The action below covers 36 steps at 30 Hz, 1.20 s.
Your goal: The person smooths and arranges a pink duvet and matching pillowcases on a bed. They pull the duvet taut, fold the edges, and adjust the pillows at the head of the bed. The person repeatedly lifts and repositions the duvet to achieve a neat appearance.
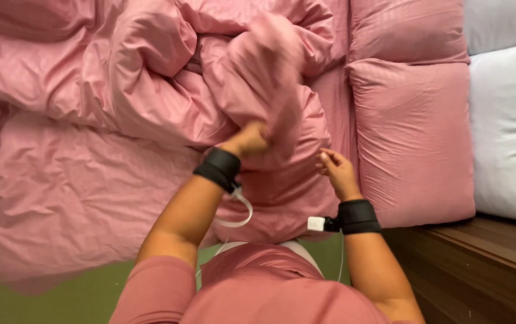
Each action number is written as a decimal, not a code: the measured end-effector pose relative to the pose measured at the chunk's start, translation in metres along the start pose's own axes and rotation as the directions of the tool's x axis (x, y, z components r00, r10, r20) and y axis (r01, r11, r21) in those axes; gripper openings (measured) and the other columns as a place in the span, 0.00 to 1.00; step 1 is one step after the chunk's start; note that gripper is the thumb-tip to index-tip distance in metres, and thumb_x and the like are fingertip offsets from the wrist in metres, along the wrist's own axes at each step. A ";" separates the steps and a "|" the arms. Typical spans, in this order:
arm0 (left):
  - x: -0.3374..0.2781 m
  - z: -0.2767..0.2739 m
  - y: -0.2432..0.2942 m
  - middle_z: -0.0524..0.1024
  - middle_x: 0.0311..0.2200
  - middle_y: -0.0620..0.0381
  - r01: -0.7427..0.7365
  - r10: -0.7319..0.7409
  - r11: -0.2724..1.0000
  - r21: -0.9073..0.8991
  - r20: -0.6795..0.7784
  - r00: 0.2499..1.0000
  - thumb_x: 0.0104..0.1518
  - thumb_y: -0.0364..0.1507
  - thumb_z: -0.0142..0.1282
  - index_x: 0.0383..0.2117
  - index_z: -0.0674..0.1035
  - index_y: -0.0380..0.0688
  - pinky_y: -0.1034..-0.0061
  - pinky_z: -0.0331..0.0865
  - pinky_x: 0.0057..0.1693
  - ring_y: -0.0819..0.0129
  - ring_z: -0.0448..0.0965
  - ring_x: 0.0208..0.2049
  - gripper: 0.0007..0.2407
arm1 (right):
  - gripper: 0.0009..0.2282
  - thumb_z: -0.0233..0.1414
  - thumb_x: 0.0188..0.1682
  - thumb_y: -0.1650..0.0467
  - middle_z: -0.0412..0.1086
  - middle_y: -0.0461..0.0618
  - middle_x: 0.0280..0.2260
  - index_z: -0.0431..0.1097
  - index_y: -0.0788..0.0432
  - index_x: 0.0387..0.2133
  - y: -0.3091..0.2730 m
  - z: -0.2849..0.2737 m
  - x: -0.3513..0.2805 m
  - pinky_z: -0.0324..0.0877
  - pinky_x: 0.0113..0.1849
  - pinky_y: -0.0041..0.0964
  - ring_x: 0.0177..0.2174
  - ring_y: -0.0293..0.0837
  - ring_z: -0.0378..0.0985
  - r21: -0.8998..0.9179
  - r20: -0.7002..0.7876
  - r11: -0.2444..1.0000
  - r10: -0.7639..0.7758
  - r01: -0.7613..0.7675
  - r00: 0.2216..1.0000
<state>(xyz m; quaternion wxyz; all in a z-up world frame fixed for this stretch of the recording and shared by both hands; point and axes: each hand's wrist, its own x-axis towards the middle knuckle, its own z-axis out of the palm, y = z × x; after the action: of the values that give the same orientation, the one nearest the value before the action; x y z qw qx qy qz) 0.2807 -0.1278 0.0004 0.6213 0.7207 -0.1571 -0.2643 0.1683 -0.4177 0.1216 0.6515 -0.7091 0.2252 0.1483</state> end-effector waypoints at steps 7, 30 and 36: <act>-0.094 0.054 0.023 0.83 0.25 0.49 0.184 -0.327 0.914 0.361 0.388 0.862 0.43 0.23 0.55 0.28 0.82 0.44 0.62 0.72 0.37 0.58 0.81 0.28 0.07 | 0.26 0.44 0.57 0.51 0.73 0.49 0.37 0.68 0.62 0.50 -0.054 -0.001 0.077 0.73 0.30 0.34 0.27 0.41 0.77 0.206 0.226 0.957 0.158 -0.206 0.961; -0.079 -0.022 0.126 0.65 0.58 0.33 0.448 -0.194 0.857 0.253 -0.648 0.736 0.47 0.45 0.70 0.65 0.65 0.41 0.57 0.63 0.61 0.39 0.65 0.59 0.39 | 0.18 0.51 0.64 0.64 0.74 0.53 0.56 0.67 0.64 0.61 -0.302 -0.061 0.371 0.77 0.55 0.40 0.53 0.46 0.76 0.534 0.507 0.845 -0.345 0.026 0.790; -0.057 -0.014 0.103 0.64 0.61 0.33 0.454 -0.314 0.870 0.190 -0.496 0.809 0.49 0.45 0.68 0.65 0.64 0.37 0.61 0.64 0.64 0.43 0.66 0.62 0.40 | 0.19 0.55 0.59 0.65 0.75 0.51 0.52 0.68 0.65 0.58 -0.352 -0.047 0.307 0.76 0.49 0.35 0.48 0.42 0.77 0.180 0.512 0.943 -0.331 0.278 0.793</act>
<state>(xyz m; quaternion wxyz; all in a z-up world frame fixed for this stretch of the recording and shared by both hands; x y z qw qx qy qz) 0.2534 -0.1035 0.1129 0.4563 0.8643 0.1036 -0.1848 0.6068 -0.4855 0.2738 0.7365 -0.6344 -0.0758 0.2221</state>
